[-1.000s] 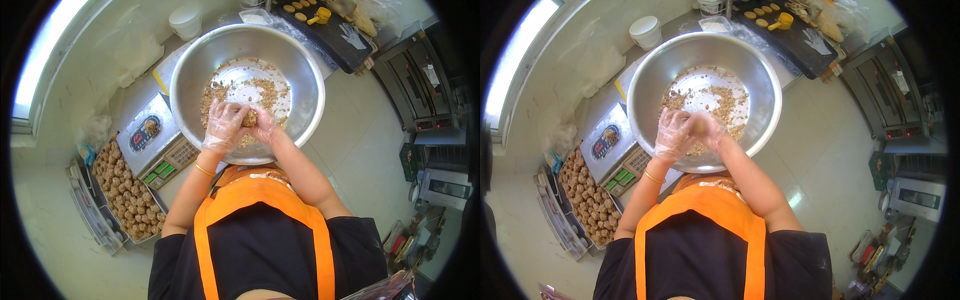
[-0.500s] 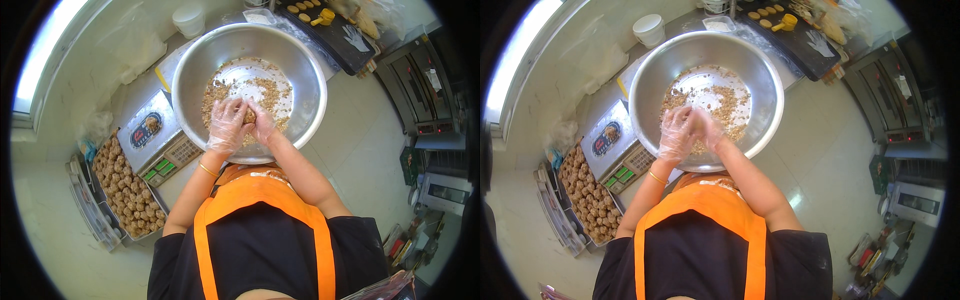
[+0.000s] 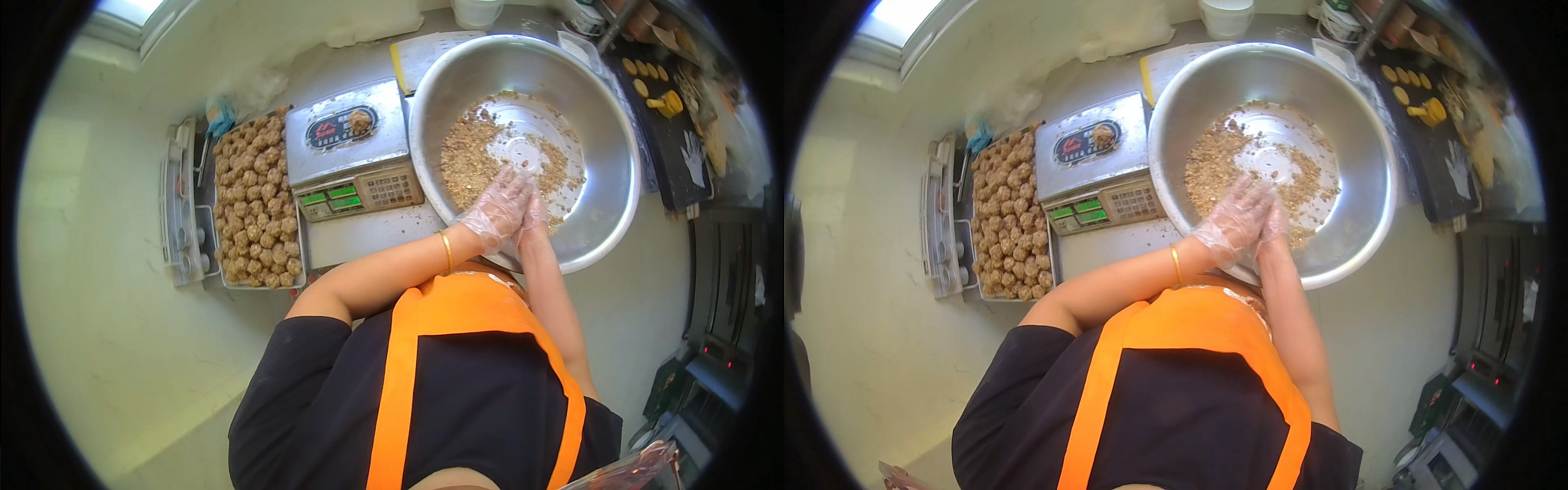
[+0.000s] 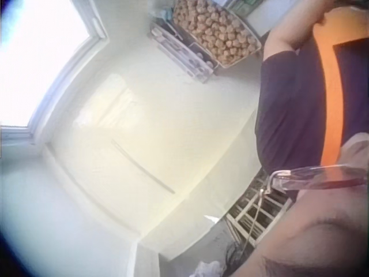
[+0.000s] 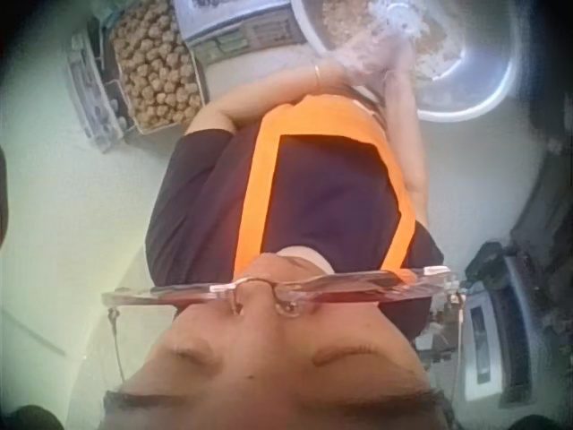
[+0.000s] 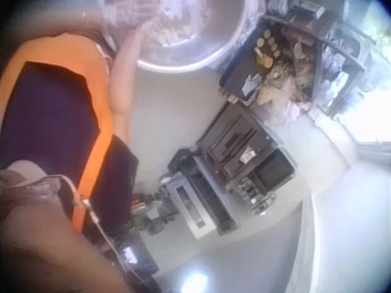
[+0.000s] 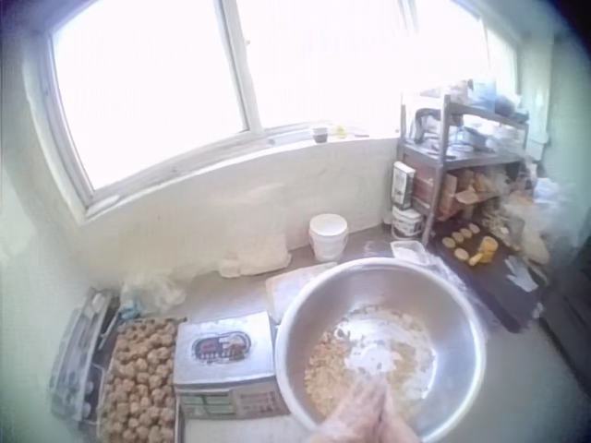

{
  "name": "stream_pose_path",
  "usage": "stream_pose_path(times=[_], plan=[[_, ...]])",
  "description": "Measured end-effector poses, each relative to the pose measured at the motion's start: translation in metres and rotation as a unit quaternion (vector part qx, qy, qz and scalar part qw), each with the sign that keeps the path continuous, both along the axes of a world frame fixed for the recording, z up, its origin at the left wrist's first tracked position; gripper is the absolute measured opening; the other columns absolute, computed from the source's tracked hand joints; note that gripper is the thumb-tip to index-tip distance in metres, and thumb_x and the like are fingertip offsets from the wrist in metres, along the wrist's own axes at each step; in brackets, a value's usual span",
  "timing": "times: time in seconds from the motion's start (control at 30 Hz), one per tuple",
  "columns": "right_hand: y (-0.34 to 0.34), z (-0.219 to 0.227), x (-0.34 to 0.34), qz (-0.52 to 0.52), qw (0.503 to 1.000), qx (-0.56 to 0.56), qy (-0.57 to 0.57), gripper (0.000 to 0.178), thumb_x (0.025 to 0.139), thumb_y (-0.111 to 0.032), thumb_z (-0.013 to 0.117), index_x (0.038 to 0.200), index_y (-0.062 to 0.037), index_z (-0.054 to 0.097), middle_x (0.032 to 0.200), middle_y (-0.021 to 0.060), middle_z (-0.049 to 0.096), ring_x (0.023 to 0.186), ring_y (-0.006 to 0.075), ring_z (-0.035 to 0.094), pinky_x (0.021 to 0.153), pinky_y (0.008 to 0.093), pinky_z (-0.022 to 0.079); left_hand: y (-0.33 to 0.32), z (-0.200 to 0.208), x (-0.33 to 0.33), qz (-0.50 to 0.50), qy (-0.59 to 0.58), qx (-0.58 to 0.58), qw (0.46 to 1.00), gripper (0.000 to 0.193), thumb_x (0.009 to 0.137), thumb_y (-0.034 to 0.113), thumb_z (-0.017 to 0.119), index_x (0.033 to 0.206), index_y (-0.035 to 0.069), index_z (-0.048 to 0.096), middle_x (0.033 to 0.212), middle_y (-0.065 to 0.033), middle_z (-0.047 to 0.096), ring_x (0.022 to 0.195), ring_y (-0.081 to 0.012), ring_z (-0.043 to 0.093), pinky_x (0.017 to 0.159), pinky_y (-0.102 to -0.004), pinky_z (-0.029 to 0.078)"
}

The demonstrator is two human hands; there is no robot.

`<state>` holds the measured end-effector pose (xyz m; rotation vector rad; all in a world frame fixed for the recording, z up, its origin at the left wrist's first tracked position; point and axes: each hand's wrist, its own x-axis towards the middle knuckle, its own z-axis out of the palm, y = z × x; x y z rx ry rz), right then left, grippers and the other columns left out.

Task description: The person scoops a crumbly mixture from a large metal bowl, rolls it into a ball between gloved hands, and places it on a digital scale. After weighing, the ball is moved to a tray filled with similar balls. This process is repeated continuously.

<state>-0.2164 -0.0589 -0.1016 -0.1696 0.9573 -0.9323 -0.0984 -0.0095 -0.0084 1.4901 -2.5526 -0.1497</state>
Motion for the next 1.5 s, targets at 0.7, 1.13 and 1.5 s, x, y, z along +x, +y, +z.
stream_pose_path(times=[0.7, 1.13, 1.5], plan=[[-0.008, 0.015, 0.017, 0.069, 0.997, -0.019, 0.042, 0.064, 0.103, -0.058, 0.049, 0.138, -0.0042, 0.055, 0.130, 0.0132, 0.065, 0.118, 0.0303, 0.064, 0.103, 0.0458, 0.053, -0.003, -0.041, 0.010, 0.050, 0.102, -0.090, 0.989, 0.050, 0.087, 0.024, 0.064, 0.131, 0.000, 0.061, 0.129, -0.0197, 0.061, 0.139, -0.0384, 0.045, 0.125, -0.0543, 0.022], [-0.043, -0.010, 0.015, 0.403, 0.609, -0.342, 0.591, 0.061, 0.092, -0.039, 0.072, 0.141, -0.0067, 0.058, 0.134, 0.0198, 0.063, 0.123, 0.0333, 0.061, 0.106, 0.0400, 0.050, 0.048, 0.025, 0.175, 0.386, 0.428, -0.041, 0.816, 0.054, 0.088, 0.035, 0.078, 0.126, 0.001, 0.063, 0.099, -0.0134, 0.072, 0.093, -0.0254, 0.069, 0.088, -0.0387, 0.056], [-0.040, -0.069, -0.007, 0.496, 0.545, -0.311, 0.600, 0.018, 0.084, -0.010, 0.075, 0.101, -0.0034, 0.071, 0.099, 0.0117, 0.073, 0.089, 0.0292, 0.070, 0.083, 0.0357, 0.058, 0.200, -0.075, 0.432, 0.779, 0.036, 0.017, 0.625, 0.051, 0.088, 0.030, 0.076, 0.127, -0.001, 0.063, 0.130, -0.0256, 0.062, 0.124, -0.0386, 0.057, 0.108, -0.0465, 0.046]])
